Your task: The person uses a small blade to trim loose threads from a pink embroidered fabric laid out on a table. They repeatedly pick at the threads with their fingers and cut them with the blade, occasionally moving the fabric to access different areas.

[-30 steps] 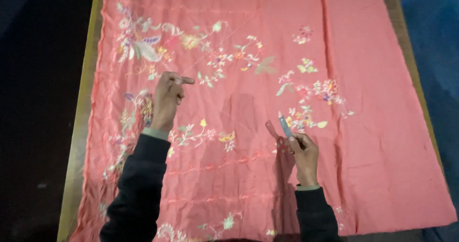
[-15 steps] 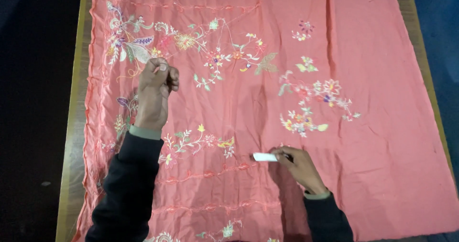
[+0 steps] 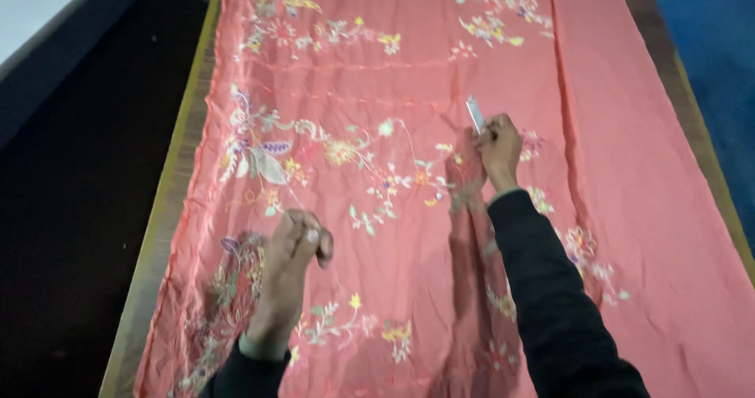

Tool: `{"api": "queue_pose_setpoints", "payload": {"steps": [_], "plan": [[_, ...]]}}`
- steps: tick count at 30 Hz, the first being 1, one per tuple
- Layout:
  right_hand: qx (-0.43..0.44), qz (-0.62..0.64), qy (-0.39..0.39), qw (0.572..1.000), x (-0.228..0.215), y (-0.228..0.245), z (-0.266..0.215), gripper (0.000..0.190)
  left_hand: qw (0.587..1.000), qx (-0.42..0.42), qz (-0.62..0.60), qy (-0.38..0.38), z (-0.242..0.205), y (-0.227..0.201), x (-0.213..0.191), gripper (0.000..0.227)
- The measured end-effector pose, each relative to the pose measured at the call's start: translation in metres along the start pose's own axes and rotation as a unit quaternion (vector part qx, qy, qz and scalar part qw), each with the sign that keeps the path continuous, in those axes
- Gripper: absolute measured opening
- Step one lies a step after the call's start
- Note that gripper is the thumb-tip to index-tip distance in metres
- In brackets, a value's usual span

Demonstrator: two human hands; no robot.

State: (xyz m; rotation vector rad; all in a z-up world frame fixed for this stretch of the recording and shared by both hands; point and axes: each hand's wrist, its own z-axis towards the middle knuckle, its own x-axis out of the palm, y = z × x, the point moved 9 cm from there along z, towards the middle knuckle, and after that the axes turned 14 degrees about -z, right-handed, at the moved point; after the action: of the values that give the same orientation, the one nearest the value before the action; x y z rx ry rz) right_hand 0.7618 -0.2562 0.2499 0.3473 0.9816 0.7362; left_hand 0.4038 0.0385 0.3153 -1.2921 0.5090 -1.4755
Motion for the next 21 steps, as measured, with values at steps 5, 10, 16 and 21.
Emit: {"api": "queue_pose_setpoints", "payload": {"steps": [5, 10, 16, 21], "plan": [[-0.047, -0.17, -0.005, 0.984, 0.07, -0.014, 0.072, 0.01, 0.999, -0.027, -0.003, -0.02, -0.01, 0.005, -0.011, 0.02], [-0.233, -0.315, -0.04, 0.919, 0.068, 0.022, 0.045, 0.036, 0.998, 0.032, 0.004, -0.044, -0.022, -0.024, -0.033, 0.015], [-0.057, 0.226, 0.249, 0.94, 0.153, 0.198, -0.031, 0.018, 0.992, 0.058, 0.103, -0.034, -0.031, -0.055, -0.032, 0.024], [-0.08, 0.285, 0.314, 0.902, 0.283, 0.305, -0.067, 0.011, 0.983, 0.089, 0.157, -0.038, -0.031, -0.069, -0.029, 0.034]]}}
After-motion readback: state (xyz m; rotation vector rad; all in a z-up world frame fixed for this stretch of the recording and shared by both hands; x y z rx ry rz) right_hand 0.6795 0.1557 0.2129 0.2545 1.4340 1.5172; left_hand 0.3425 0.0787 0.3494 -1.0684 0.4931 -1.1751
